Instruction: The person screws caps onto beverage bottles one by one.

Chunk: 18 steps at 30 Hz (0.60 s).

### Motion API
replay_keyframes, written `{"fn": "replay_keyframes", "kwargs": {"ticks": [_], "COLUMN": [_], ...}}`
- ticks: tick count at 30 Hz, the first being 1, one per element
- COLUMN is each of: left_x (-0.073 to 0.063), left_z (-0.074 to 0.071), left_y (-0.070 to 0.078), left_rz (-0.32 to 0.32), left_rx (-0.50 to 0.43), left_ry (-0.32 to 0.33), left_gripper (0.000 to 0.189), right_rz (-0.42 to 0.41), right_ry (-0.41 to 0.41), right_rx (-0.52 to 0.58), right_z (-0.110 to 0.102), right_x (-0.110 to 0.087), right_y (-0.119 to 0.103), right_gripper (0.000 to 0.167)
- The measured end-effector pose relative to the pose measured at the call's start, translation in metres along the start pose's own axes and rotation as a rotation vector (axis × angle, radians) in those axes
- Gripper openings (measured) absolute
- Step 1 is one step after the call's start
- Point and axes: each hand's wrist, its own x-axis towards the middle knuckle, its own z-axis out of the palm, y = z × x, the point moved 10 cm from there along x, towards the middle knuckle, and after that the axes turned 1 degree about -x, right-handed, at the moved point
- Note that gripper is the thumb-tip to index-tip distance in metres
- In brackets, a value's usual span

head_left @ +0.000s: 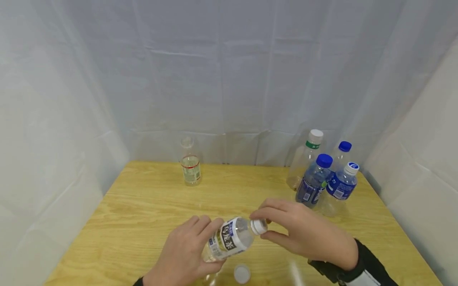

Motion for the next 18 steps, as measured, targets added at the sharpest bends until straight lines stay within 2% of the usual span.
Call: {"fn": "replay_keyframes", "kwargs": {"ticks": [4,8,18], "left_x": [-0.0004,-0.0013,0.0011], "left_z": [0.0017,0.0030,0.0061], "left_y": [0.0001,-0.0001,0.0032], "left_rz": [-0.003,-0.008,-0.016], "left_rx": [-0.013,-0.009,-0.035], "left_ry": [-0.013,-0.019,-0.052], "left_gripper": [0.082,0.083,0.083], "right_rz": [0.033,0.079,0.013], "right_ry": [-0.008,-0.027,0.055], "right_rx": [-0.037,-0.072,-0.165], "right_z": [0.0021,0.0056,0.0046], "right_x": [-0.0004,-0.0004,0.0034], "right_y": [0.0020,0.0052,-0.0024], "right_gripper": [0.029,0.028,0.019]}}
